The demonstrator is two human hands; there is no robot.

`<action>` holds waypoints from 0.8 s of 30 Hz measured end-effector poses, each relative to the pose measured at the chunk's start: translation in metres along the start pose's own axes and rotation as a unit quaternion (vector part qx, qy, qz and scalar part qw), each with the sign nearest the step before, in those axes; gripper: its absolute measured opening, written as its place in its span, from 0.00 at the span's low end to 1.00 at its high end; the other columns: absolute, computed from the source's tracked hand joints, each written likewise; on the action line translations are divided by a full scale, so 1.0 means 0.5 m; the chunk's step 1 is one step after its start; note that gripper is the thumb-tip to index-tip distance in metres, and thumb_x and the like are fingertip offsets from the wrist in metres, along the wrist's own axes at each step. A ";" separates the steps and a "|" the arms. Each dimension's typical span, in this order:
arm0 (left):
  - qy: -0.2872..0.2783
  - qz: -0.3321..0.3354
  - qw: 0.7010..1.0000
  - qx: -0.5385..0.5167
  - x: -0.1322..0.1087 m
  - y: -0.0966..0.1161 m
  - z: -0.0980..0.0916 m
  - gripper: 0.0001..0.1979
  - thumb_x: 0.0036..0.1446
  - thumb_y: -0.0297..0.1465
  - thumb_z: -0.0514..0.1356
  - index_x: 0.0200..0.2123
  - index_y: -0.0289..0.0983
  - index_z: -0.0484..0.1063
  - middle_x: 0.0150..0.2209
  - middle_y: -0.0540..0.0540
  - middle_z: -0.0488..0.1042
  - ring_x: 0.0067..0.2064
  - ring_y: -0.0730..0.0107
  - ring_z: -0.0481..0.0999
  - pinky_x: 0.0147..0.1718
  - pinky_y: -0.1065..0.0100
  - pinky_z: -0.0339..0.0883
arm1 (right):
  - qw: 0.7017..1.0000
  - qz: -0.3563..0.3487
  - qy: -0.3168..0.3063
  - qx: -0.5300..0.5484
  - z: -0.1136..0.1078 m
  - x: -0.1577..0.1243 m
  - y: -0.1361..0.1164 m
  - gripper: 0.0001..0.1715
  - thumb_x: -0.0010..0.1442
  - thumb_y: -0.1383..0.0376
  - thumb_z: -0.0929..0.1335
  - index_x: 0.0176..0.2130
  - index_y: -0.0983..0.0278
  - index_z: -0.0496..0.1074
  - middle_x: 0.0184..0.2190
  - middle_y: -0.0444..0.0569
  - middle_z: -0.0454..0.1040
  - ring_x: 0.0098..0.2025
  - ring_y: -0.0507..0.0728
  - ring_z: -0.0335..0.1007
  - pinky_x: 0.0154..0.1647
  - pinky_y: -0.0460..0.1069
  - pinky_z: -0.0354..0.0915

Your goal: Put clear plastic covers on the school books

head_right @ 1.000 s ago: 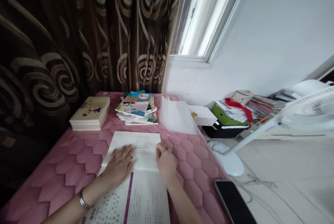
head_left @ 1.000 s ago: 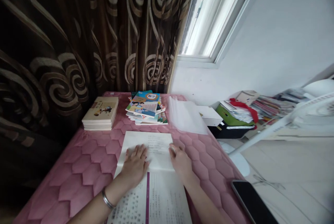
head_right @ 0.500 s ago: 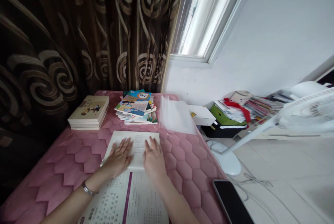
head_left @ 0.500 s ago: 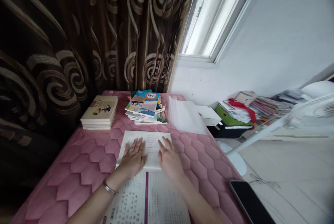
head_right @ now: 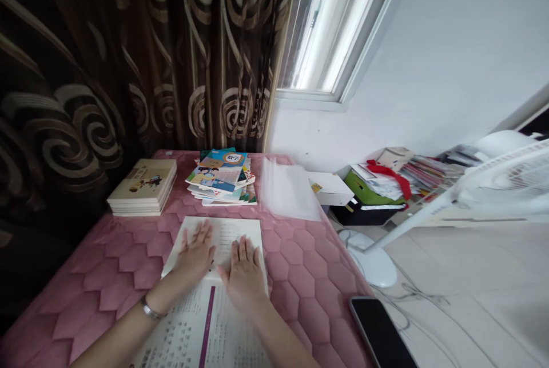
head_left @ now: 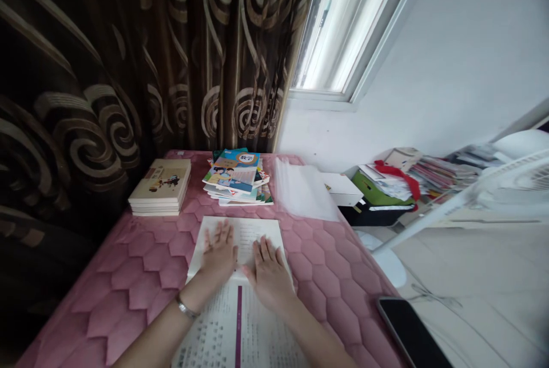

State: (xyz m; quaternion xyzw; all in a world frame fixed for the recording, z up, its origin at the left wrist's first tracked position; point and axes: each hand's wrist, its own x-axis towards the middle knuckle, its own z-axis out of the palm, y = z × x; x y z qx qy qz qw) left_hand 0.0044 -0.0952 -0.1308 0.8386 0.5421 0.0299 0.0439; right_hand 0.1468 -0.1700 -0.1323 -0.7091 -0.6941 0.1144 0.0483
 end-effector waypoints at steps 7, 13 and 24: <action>0.004 0.069 0.997 -0.029 0.069 0.017 0.005 0.30 0.65 0.36 0.44 0.68 0.35 0.46 0.68 0.39 0.50 0.69 0.54 0.47 0.65 0.42 0.33 | 1.000 -0.001 0.014 -0.002 -0.002 -0.002 -0.007 0.41 0.67 0.48 0.52 0.67 0.73 0.50 0.69 0.60 0.41 0.70 0.65 0.35 0.68 0.62 0.36; -0.012 0.025 0.999 -0.029 0.048 -0.050 0.003 0.32 0.65 0.41 0.45 0.68 0.35 0.46 0.69 0.39 0.46 0.69 0.54 0.46 0.65 0.41 0.28 | 1.000 0.006 -0.005 -0.003 -0.004 -0.003 -0.003 0.42 0.67 0.47 0.53 0.67 0.74 0.49 0.69 0.62 0.39 0.71 0.64 0.33 0.68 0.62 0.36; -0.034 0.026 0.999 0.005 0.048 -0.066 0.012 0.32 0.59 0.33 0.49 0.67 0.37 0.51 0.69 0.41 0.46 0.70 0.51 0.43 0.64 0.42 0.25 | 0.990 -0.093 -0.005 0.105 -0.041 0.143 -0.120 0.44 0.68 0.47 0.50 0.68 0.76 0.44 0.69 0.60 0.43 0.71 0.63 0.31 0.68 0.61 0.36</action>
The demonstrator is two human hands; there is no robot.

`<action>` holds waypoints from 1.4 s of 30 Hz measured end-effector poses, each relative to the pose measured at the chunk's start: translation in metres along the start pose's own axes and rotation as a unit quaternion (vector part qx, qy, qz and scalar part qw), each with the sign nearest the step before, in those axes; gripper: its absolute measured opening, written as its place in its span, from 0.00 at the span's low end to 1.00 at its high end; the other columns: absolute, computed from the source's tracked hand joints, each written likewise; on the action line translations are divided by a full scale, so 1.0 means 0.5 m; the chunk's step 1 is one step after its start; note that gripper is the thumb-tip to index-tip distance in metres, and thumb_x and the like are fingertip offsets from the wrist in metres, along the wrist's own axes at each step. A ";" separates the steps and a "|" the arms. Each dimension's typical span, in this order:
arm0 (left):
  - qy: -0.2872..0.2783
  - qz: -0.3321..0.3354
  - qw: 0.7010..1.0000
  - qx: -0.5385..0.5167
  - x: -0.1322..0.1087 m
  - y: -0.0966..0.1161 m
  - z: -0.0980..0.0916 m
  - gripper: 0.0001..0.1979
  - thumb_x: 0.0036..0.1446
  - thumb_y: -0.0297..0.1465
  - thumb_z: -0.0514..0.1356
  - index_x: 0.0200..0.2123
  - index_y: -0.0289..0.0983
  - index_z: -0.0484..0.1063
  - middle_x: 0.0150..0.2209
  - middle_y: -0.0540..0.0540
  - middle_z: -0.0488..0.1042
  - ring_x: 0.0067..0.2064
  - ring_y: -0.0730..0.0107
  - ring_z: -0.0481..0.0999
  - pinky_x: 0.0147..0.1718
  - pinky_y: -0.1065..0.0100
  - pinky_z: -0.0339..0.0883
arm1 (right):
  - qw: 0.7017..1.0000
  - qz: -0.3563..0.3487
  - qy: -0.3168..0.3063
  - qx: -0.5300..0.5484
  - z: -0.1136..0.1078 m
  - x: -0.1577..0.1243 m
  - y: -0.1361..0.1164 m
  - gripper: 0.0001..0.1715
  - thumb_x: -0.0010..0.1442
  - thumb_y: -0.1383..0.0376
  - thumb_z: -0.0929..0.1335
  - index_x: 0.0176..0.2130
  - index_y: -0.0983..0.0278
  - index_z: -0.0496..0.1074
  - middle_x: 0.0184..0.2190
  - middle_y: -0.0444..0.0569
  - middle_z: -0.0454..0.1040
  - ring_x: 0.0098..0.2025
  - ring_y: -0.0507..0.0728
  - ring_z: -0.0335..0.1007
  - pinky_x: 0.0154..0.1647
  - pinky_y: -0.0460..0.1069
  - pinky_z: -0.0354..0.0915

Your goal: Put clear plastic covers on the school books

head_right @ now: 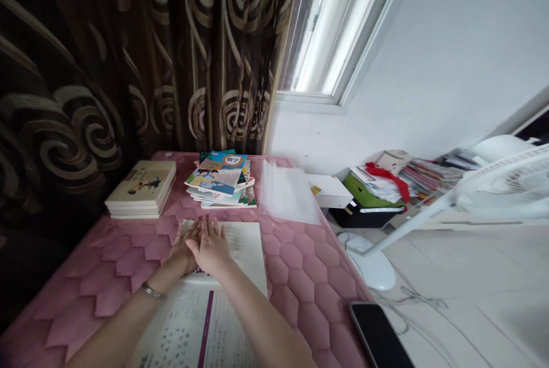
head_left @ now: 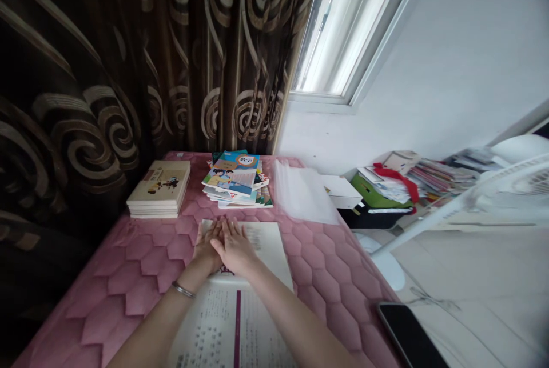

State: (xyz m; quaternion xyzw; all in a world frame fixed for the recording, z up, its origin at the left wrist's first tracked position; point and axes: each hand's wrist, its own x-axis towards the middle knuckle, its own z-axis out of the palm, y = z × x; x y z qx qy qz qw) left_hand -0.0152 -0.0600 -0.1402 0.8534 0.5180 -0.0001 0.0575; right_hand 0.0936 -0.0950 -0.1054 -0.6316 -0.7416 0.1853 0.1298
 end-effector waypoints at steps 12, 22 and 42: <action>0.048 -0.012 0.999 -0.018 0.002 0.002 0.002 0.33 0.64 0.44 0.43 0.68 0.35 0.48 0.69 0.39 0.48 0.69 0.53 0.46 0.64 0.43 0.24 | 0.982 0.149 0.007 -0.118 -0.016 -0.042 0.135 0.44 0.68 0.49 0.50 0.66 0.84 0.46 0.67 0.68 0.44 0.70 0.66 0.37 0.68 0.62 0.36; -0.004 -0.132 0.991 -0.003 -0.016 -0.050 -0.031 0.34 0.64 0.45 0.40 0.68 0.34 0.48 0.70 0.39 0.41 0.70 0.53 0.39 0.64 0.41 0.27 | 0.974 0.186 0.010 -0.131 -0.030 -0.058 0.168 0.42 0.69 0.51 0.51 0.66 0.81 0.46 0.68 0.64 0.45 0.70 0.64 0.39 0.68 0.62 0.38; 0.001 -0.130 0.991 -0.026 -0.156 -0.016 -0.024 0.27 0.65 0.35 0.44 0.66 0.34 0.54 0.68 0.43 0.50 0.68 0.59 0.51 0.65 0.45 0.41 | 0.957 0.207 -0.028 -0.200 -0.036 -0.030 0.151 0.40 0.67 0.50 0.54 0.65 0.76 0.54 0.67 0.67 0.50 0.68 0.69 0.43 0.65 0.68 0.37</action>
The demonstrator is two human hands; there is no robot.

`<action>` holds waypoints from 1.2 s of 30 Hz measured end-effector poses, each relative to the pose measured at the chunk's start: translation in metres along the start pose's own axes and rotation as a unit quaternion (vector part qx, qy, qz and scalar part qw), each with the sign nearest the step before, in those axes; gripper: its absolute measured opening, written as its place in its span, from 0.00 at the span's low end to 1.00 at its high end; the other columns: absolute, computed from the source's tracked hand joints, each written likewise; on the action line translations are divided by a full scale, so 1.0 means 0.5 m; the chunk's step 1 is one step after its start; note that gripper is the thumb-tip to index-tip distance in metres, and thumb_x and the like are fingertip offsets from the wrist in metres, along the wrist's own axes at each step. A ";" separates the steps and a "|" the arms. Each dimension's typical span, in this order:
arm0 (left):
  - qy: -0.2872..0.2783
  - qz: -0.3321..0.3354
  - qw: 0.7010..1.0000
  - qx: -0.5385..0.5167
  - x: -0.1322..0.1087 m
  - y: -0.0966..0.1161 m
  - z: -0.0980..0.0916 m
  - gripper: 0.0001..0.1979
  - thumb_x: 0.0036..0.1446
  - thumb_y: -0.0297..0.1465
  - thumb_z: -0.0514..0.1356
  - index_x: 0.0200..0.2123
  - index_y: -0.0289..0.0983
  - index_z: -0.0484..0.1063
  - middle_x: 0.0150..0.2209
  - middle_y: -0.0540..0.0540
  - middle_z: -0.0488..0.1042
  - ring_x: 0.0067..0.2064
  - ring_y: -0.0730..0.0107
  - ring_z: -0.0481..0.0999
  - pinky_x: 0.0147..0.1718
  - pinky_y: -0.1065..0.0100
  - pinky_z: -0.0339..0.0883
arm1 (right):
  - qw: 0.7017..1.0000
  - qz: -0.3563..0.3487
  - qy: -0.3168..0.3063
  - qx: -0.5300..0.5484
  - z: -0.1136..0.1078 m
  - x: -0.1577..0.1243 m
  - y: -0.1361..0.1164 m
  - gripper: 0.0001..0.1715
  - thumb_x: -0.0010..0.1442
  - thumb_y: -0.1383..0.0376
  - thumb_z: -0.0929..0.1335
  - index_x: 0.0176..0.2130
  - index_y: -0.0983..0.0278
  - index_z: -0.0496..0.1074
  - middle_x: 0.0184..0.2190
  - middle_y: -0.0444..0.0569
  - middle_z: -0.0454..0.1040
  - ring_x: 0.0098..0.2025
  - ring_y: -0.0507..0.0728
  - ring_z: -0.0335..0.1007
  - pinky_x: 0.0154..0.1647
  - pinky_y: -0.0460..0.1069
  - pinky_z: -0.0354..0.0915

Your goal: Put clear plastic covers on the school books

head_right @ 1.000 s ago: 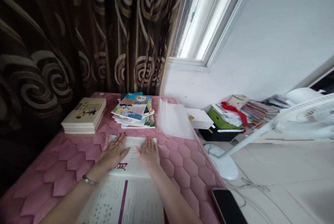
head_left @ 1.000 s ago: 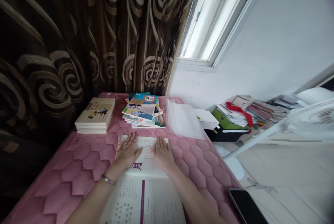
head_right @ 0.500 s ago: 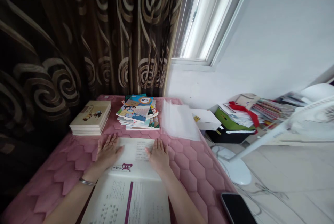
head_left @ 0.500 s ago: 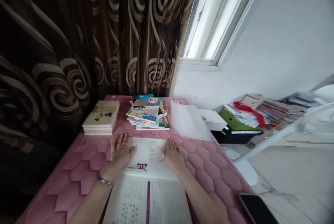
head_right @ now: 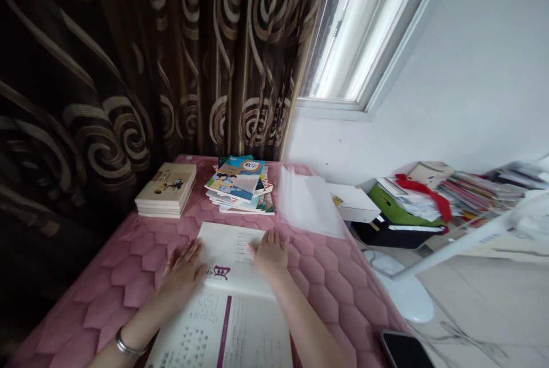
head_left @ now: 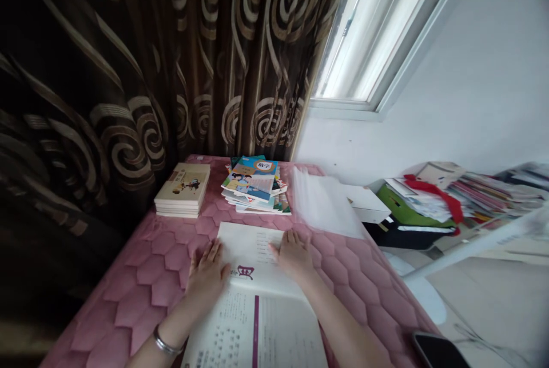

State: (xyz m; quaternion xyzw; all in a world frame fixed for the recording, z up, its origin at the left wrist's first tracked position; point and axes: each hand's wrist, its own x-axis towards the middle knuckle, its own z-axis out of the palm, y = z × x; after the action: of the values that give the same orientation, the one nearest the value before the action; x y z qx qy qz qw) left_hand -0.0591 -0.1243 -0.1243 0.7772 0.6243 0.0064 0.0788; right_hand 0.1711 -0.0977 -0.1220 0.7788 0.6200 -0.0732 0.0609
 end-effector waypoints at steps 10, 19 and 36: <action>0.102 0.021 0.994 -0.035 -0.009 -0.005 0.019 0.24 0.63 0.33 0.47 0.61 0.37 0.63 0.65 0.42 0.60 0.65 0.58 0.59 0.65 0.46 0.45 | 0.985 -0.131 0.051 0.096 -0.055 0.059 -0.210 0.35 0.59 0.46 0.65 0.54 0.68 0.71 0.54 0.63 0.71 0.57 0.66 0.65 0.55 0.55 0.60; 0.145 -0.032 0.988 -0.035 -0.028 0.001 0.003 0.20 0.62 0.32 0.51 0.55 0.36 0.71 0.54 0.36 0.70 0.55 0.55 0.68 0.58 0.53 0.57 | 0.991 -0.090 -0.001 0.101 -0.056 0.142 -0.283 0.35 0.58 0.45 0.66 0.49 0.72 0.75 0.44 0.66 0.77 0.45 0.67 0.75 0.39 0.53 0.67; 0.142 -0.045 0.989 -0.026 -0.026 0.001 0.009 0.19 0.62 0.34 0.51 0.53 0.40 0.72 0.48 0.40 0.70 0.50 0.56 0.69 0.50 0.55 0.59 | 0.990 -0.120 0.018 0.069 -0.064 0.124 -0.288 0.33 0.59 0.45 0.65 0.46 0.69 0.76 0.45 0.65 0.77 0.48 0.65 0.74 0.47 0.53 0.65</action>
State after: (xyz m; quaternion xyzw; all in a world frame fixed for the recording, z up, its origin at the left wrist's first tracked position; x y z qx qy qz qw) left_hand -0.0612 -0.1376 -0.1273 0.7374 0.6629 0.1292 0.0097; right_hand 0.0458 0.0000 -0.1029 0.7019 0.7038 -0.1088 -0.0135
